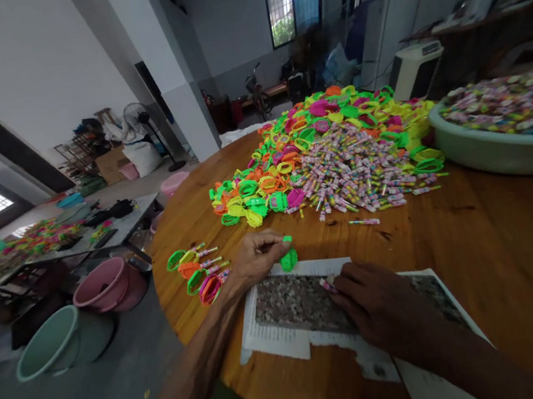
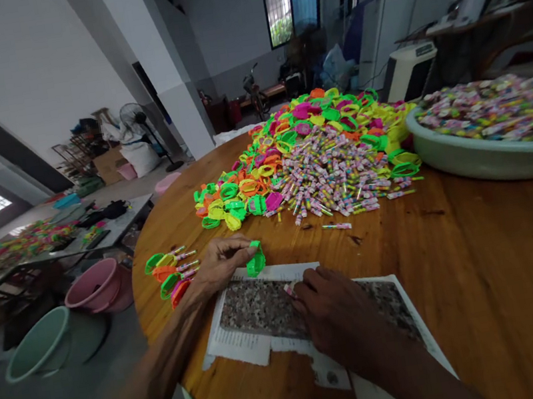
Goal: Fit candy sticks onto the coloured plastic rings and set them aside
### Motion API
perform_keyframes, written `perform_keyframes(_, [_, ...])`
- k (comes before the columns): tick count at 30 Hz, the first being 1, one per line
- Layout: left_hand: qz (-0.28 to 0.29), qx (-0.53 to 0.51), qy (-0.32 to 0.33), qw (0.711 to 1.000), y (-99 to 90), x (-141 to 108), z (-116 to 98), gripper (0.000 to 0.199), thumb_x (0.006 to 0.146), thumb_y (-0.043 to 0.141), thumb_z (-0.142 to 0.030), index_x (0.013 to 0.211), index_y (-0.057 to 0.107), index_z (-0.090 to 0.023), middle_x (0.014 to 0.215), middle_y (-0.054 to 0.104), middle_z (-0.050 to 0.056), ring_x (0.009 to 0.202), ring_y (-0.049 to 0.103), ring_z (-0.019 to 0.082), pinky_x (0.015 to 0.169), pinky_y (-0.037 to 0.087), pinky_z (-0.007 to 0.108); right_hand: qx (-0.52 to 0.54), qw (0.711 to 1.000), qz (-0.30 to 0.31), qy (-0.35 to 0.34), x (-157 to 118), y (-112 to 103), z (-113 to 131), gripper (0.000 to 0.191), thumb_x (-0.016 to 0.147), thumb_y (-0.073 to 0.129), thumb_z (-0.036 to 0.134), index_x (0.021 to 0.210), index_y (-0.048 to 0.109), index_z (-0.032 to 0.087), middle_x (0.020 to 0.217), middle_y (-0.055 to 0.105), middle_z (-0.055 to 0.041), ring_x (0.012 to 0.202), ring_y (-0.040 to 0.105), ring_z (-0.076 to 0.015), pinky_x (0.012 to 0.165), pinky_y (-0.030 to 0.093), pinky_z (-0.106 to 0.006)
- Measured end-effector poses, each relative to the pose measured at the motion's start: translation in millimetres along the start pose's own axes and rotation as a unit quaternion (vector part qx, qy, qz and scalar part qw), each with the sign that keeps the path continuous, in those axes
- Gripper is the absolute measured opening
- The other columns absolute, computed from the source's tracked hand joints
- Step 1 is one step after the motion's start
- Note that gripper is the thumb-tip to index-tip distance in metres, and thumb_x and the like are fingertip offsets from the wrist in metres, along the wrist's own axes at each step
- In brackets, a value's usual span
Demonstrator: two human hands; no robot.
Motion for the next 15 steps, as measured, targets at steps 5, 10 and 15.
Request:
perform_keyframes(5, [-0.037,-0.071,-0.061,0.995,15.5,-2.3,1.5,0.043,0.071,0.078,-0.052,0.08,0.07,-0.011,0.073,0.064,0.004,0.063,0.056,0.012,0.059,0.041,0.023,0.023,1.0,0.003,0.019,1.0,-4.7,1.6,0.016,0.098,0.045,0.022,0.091,0.059,0.018,0.088,0.055,-0.0076,0.081,0.051,-0.0213,0.073,0.038,-0.035])
perform_keyframes(10, [-0.117,-0.153,-0.086,0.977,38.8,-9.5,-7.4,0.045,0.062,0.086,-0.044,0.08,0.059,-0.013,0.068,0.059,-0.001,0.059,0.054,0.009,0.057,0.042,0.02,0.051,0.994,-0.068,0.069,12.2,-16.3,5.7,0.018,0.097,0.052,0.034,0.098,0.057,0.017,0.091,0.054,-0.0076,0.08,0.052,-0.0213,0.067,0.038,-0.033])
perform_keyframes(15, [-0.125,-0.196,-0.08,0.969,47.1,-17.3,-14.4,0.059,0.066,0.085,-0.041,0.112,0.059,-0.016,0.081,0.061,-0.001,0.07,0.059,0.011,0.065,0.049,0.023,0.1,0.987,-0.112,0.059,19.2,-21.3,4.0,0.011,0.097,0.048,0.02,0.098,0.058,0.017,0.09,0.053,-0.0056,0.079,0.051,-0.0187,0.069,0.037,-0.031])
Point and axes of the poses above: each hand's wrist, its own x-axis towards the middle knuckle, its own y-axis out of the palm, z = x × y, the point moved 6 cm from there along x, towards the middle knuckle
